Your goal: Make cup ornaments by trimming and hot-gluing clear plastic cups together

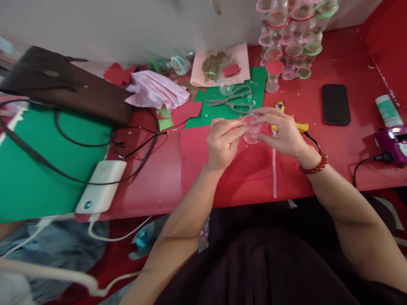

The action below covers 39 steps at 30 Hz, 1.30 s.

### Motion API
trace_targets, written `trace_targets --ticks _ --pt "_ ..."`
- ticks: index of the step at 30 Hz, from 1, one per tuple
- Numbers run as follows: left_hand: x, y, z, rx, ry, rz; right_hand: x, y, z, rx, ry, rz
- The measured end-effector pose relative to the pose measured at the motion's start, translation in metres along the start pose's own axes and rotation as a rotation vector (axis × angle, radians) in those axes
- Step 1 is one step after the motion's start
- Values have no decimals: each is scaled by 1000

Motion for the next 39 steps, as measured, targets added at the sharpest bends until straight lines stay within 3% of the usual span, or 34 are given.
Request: trace_targets --ticks 3,6,10,13,20,26,39 --pt "1 1 2 -10 34 -25 -10 2 -5 26 -43 -86" --pt "6 0 18 -88 19 -62 -29 3 -14 33 -66 -232" --pt "30 0 40 -201 -68 56 -40 2 -27 55 -129 -321" --pt "40 2 40 -236 -44 111 -38 3 -25 78 -186 -322" --pt "30 7 25 -230 285 23 -31 12 9 -35 -115 -258" --pt "21 5 18 -56 164 -29 -24 17 26 -259 6 -265" --pt "17 6 8 14 76 -48 -21 16 27 -235 -6 -245"
Point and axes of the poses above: each hand's wrist, its own y-axis away from the middle knuckle, its own x-axis out of the palm, z = x × y, the point moved 10 cm from there along -y, towards the middle knuckle, and after that the axes turned 1 degree about -y, right-handed, at the moved point
